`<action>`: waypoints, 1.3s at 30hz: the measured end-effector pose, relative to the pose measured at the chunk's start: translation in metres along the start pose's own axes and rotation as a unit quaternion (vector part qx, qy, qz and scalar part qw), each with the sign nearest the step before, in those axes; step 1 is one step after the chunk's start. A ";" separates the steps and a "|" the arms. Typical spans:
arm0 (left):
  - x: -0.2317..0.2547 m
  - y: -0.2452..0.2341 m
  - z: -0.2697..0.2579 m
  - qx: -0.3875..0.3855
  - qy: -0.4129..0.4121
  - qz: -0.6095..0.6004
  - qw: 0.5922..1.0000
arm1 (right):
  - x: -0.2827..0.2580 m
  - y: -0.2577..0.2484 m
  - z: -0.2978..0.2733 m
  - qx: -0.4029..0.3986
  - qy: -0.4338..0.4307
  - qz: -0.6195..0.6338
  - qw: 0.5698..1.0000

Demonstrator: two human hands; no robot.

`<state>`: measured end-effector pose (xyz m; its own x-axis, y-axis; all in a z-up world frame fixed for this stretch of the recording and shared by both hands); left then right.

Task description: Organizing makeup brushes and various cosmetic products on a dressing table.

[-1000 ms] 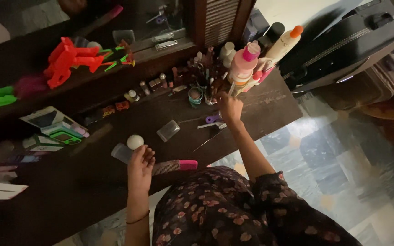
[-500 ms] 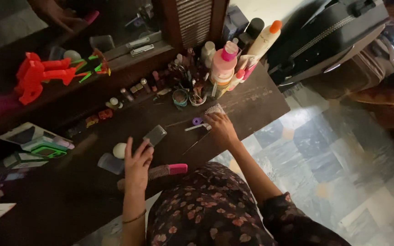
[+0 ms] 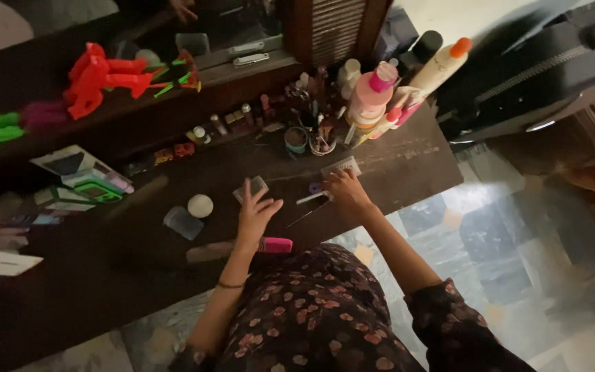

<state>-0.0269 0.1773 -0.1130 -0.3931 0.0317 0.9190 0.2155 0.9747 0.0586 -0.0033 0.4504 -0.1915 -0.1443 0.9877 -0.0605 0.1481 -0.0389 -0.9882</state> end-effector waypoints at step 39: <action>-0.016 -0.004 0.023 -0.016 0.305 0.537 0.787 | -0.047 -0.210 0.147 0.059 0.070 0.051 0.994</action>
<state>-0.0417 0.1780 -0.1370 0.5299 0.7114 0.4617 0.1569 0.4527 -0.8777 -0.1717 0.3895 -0.0014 0.0048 0.9889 -0.1485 0.0371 -0.1485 -0.9882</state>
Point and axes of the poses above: each hand's wrist, its own z-axis towards the middle knuckle, its own y-axis out of the palm, x = y × z, the point moved 7 cm from there along z, towards the middle knuckle, and after that the axes turned 8 degrees about y, right-handed, at the moved point
